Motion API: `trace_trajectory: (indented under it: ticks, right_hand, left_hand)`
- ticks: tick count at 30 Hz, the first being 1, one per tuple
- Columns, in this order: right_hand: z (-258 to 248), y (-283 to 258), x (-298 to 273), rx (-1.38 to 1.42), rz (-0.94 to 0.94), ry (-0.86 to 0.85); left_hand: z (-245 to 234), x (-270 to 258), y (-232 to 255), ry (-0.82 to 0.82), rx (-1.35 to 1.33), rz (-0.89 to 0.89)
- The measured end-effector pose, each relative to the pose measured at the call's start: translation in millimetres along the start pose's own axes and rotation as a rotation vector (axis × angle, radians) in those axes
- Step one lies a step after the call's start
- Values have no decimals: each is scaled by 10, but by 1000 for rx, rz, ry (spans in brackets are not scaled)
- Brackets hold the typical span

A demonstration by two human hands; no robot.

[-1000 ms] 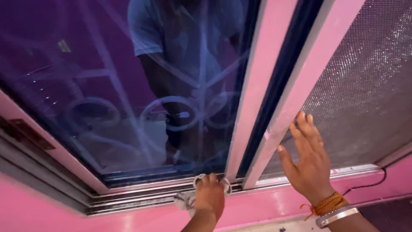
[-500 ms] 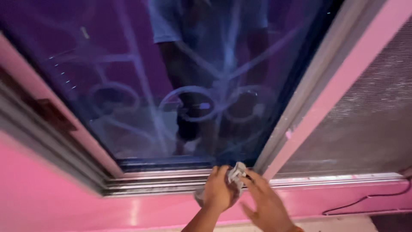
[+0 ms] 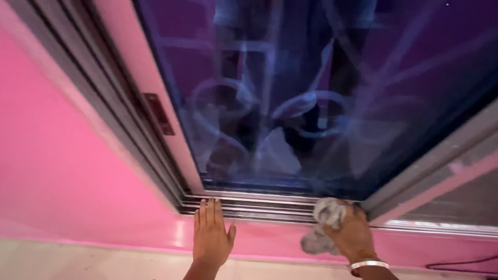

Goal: The person cleans a window and its frame using a cloth and a spray bottle, wiping the glass and the white metal structure.

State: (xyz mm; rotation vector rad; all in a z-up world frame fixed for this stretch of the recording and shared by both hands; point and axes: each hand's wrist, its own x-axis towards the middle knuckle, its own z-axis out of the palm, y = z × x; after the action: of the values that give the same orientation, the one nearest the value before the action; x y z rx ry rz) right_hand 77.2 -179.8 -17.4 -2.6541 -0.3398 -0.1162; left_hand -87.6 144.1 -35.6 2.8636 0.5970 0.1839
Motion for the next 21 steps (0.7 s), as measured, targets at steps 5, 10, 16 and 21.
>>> trace_trajectory:
  ticks: [5,10,16,21]
  right_hand:
    - [58,-574,-52,54,351,-91]
    - [560,-1447,-197,124,-86,-87]
    - [-10,-1098,-94,-152,11,-343]
    - [-361,-415,-7,-374,-81,-145]
  left_hand:
    - [-265,121,-182,-365,79,37]
    - [-303,172,-239,-472,100,64]
    - [-256,172,-284,-492,74,47]
    - [-334,242,-211,-573,124,-14]
